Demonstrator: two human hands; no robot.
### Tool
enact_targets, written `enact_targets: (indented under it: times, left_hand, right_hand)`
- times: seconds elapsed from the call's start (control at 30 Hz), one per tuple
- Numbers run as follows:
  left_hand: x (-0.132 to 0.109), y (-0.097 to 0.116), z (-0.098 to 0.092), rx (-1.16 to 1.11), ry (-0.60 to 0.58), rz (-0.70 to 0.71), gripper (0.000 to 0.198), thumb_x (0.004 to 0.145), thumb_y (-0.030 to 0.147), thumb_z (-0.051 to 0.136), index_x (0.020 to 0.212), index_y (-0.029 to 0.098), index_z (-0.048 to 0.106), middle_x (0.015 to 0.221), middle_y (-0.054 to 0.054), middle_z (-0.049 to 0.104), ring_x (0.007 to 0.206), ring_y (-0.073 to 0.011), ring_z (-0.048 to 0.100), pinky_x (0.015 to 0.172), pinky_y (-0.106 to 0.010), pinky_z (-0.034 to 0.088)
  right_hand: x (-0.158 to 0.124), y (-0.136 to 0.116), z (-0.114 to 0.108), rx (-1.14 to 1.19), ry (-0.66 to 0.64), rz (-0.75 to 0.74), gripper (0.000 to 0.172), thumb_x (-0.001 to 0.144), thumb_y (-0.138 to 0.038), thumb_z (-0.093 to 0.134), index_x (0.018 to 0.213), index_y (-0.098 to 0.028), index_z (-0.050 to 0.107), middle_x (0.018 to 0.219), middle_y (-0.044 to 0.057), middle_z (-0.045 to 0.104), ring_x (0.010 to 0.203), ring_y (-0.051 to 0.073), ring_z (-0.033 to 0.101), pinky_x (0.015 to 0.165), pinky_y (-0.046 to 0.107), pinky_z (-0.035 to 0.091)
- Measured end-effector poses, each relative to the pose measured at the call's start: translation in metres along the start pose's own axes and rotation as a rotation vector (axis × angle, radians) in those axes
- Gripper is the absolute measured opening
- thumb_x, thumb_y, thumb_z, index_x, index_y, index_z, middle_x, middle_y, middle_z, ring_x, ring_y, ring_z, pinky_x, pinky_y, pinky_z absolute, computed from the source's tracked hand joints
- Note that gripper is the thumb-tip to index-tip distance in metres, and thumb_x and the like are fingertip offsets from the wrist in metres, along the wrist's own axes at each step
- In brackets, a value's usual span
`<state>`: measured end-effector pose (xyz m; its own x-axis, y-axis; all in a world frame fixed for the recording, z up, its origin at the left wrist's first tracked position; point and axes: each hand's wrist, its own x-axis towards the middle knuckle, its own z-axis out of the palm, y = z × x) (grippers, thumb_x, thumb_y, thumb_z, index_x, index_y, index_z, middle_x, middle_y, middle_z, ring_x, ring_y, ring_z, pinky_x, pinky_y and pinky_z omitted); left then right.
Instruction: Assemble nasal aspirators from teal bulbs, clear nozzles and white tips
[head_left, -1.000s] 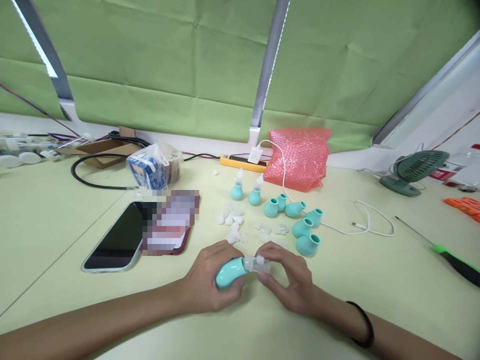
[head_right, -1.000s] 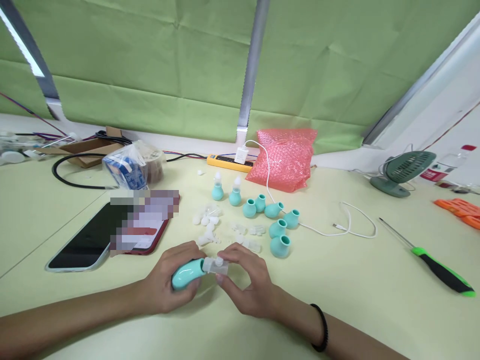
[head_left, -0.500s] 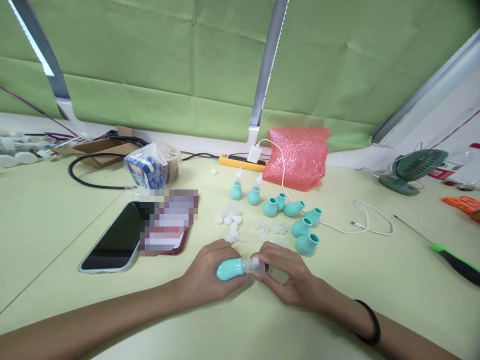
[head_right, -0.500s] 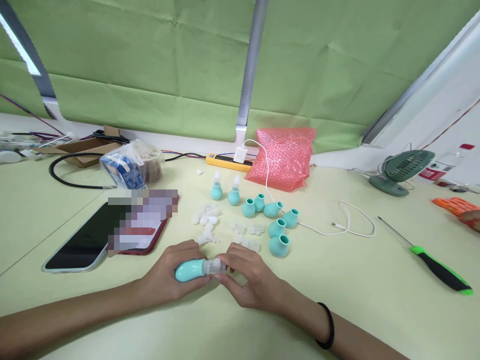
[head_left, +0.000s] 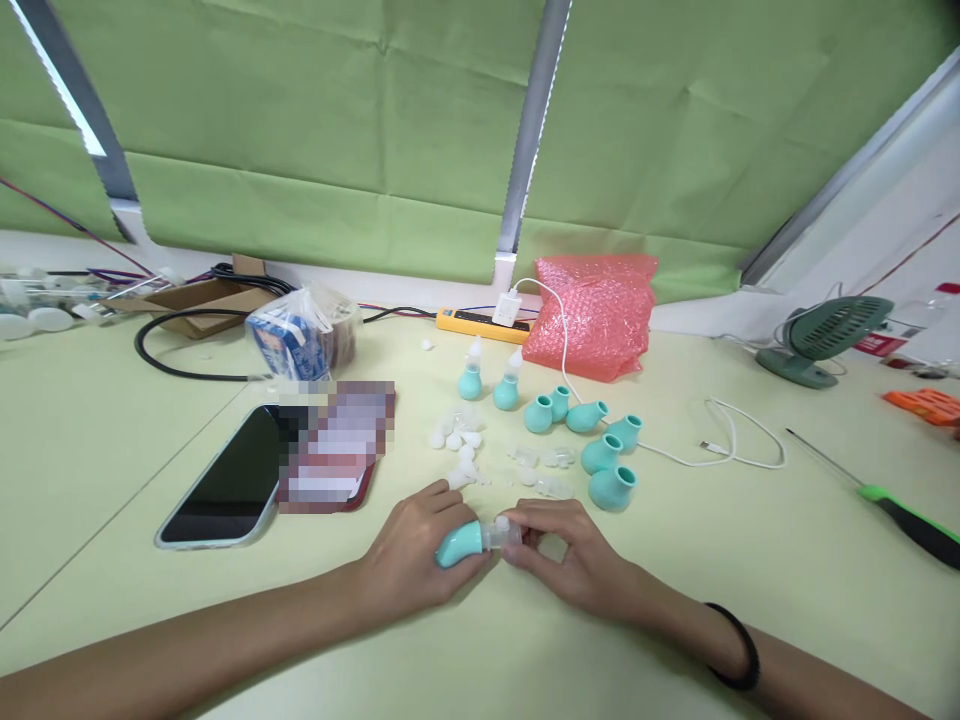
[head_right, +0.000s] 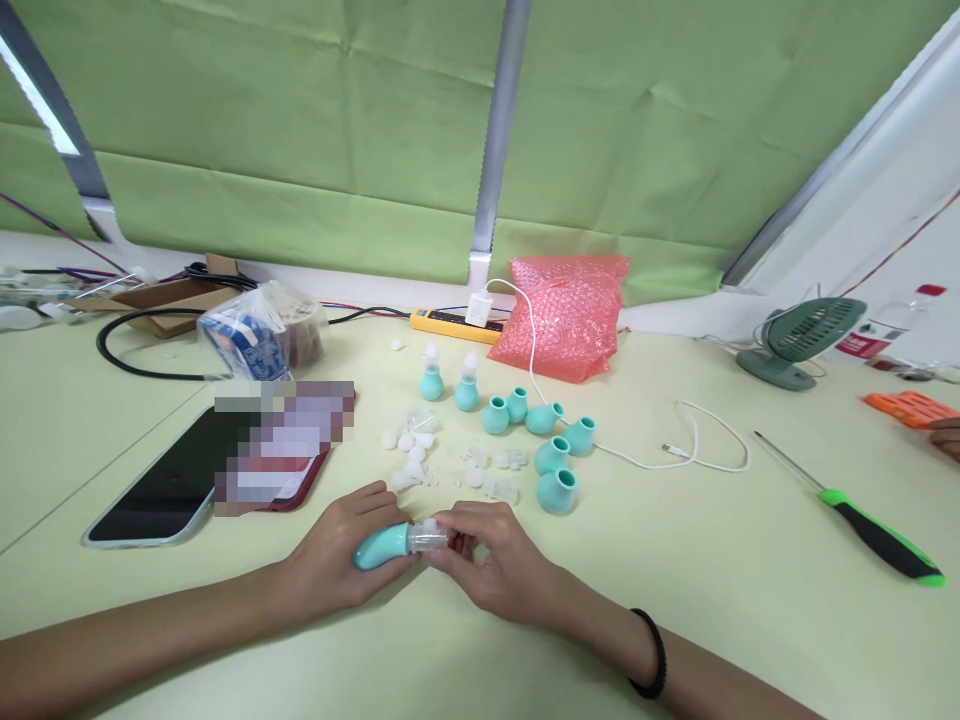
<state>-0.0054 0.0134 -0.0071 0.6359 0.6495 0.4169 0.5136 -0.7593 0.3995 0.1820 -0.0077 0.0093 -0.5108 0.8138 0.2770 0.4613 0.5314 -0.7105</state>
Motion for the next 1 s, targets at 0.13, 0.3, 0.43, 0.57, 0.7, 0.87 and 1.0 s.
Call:
enact_targets:
  times: [0.13,0.3,0.43,0.57,0.7,0.87,1.0]
  left_hand:
    - [-0.002,-0.001,0.002,0.068,0.015,0.048,0.017,0.076,0.027,0.048,0.067,0.014,0.054,0.061,-0.004,0.052,0.059,-0.016,0.045,0.054,-0.028,0.039]
    - [-0.006,0.0,0.005,0.223,0.01,0.106,0.018,0.078,0.028,0.047,0.069,0.013,0.052,0.063,-0.005,0.052,0.059,-0.0176,0.045,0.054,-0.03,0.041]
    - [-0.005,0.003,0.004,0.327,0.028,0.165,0.022,0.081,0.029,0.043,0.069,0.013,0.052,0.06,-0.006,0.05,0.06,-0.0179,0.044,0.05,-0.029,0.041]
    - [-0.007,0.006,0.005,0.436,0.049,0.21,0.019,0.08,0.027,0.044,0.069,0.014,0.051,0.059,-0.005,0.05,0.06,-0.0192,0.045,0.047,-0.028,0.039]
    - [-0.009,0.008,0.007,0.488,0.022,0.246,0.015,0.078,0.026,0.046,0.071,0.014,0.051,0.063,-0.006,0.052,0.062,-0.021,0.046,0.047,-0.029,0.039]
    - [-0.003,0.007,0.0,0.26,-0.049,0.084,0.023,0.079,0.035,0.045,0.074,0.014,0.053,0.064,-0.005,0.053,0.062,-0.0192,0.048,0.052,-0.029,0.039]
    - [-0.001,0.006,-0.009,-0.005,-0.066,-0.007,0.021,0.078,0.032,0.047,0.069,0.014,0.053,0.061,-0.003,0.053,0.059,-0.0152,0.048,0.053,-0.025,0.037]
  right_hand:
    - [0.0,0.0,0.002,0.261,-0.059,0.218,0.018,0.076,-0.028,0.053,0.069,-0.012,0.058,0.056,-0.002,0.044,0.051,0.009,0.041,0.049,0.021,0.037]
    - [0.002,0.001,-0.001,0.589,-0.17,0.415,0.023,0.073,-0.033,0.056,0.073,-0.011,0.062,0.055,-0.001,0.048,0.048,0.007,0.043,0.045,0.018,0.037]
    - [0.006,0.0,-0.004,0.666,-0.222,0.499,0.026,0.07,-0.035,0.059,0.074,-0.01,0.065,0.051,-0.001,0.05,0.041,0.005,0.042,0.04,0.018,0.036]
    - [0.007,-0.002,0.0,0.716,-0.212,0.57,0.026,0.066,-0.036,0.062,0.068,-0.01,0.064,0.046,-0.002,0.052,0.034,0.005,0.041,0.034,0.017,0.035]
    - [0.003,0.0,0.007,0.698,-0.115,0.619,0.032,0.068,-0.041,0.059,0.059,-0.01,0.06,0.035,-0.002,0.05,0.026,0.005,0.037,0.028,0.016,0.031]
    - [0.004,0.006,0.01,0.617,-0.08,0.558,0.034,0.071,-0.042,0.056,0.071,-0.009,0.064,0.034,-0.003,0.049,0.026,0.004,0.037,0.029,0.015,0.032]
    - [0.004,0.005,0.008,0.629,0.071,0.404,0.043,0.063,-0.034,0.066,0.101,-0.015,0.057,0.05,-0.004,0.053,0.038,0.006,0.045,0.034,0.017,0.04]
